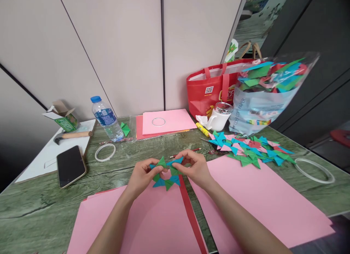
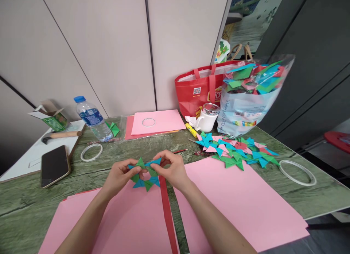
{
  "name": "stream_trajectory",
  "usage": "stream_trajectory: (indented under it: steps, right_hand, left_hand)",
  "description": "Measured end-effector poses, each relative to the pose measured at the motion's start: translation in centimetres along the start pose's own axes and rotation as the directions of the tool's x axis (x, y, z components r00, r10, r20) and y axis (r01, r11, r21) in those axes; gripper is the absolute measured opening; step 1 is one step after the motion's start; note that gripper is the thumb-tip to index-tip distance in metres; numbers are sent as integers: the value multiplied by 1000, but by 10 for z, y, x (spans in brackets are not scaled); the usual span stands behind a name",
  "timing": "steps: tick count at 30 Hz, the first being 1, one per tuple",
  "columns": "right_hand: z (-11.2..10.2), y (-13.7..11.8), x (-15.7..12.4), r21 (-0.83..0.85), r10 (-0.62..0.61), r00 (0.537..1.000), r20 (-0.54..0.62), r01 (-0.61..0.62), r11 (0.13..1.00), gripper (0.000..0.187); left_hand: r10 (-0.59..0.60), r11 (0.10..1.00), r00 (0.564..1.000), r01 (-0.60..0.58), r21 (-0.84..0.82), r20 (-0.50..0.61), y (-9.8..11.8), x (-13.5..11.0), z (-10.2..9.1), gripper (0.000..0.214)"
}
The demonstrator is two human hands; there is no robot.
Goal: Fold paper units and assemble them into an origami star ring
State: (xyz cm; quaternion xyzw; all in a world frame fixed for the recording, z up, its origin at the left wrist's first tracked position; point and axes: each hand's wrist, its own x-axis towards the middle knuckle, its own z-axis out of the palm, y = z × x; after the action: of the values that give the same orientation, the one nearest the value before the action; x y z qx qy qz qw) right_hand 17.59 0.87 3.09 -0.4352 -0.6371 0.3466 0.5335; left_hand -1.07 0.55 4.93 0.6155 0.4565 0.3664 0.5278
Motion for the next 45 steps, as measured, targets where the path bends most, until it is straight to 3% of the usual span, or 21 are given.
stream_trajectory:
  steps: [10, 16, 21, 27, 33, 35, 39, 45]
  right_hand:
    - [0, -2, 0, -11, 44, 999, -23, -44, 999, 12]
    - [-2, -3, 3, 41, 103, 993, 56, -106, 994, 13]
    - [-1, 0, 3, 94, 156, 986, 56, -161, 983, 15]
    - [-1, 0, 3, 96, 118, 991, 70, -125, 988, 15]
    - [-7, -1, 7, 42, -16, 993, 114, 12, 999, 10]
    - [-7, 0, 6, 52, 44, 995, 94, -49, 997, 10]
    - [-1, 4, 3, 228, 189, 979, 75, -202, 953, 17]
    - [4, 7, 2, 261, 210, 976, 60, -218, 940, 18]
  left_hand:
    - [10, 999, 999, -9, 41, -37, -1, 0, 4, 19]
    - [24, 996, 999, -20, 83, -48, 0, 0, 4, 18]
    - [17, 997, 999, -14, 75, -46, 0, 0, 7, 17]
    - [13, 999, 999, -11, 36, -32, -2, 1, 11, 16]
    - [1, 999, 998, -4, -50, -58, 0, -1, 10, 18]
    - [-4, 998, 998, 0, -65, -61, -1, 0, 10, 18]
    - [-10, 999, 999, 8, -48, -40, -2, 0, 9, 19]
    - [-7, 1000, 1000, 7, 10, 11, -1, -1, 8, 18]
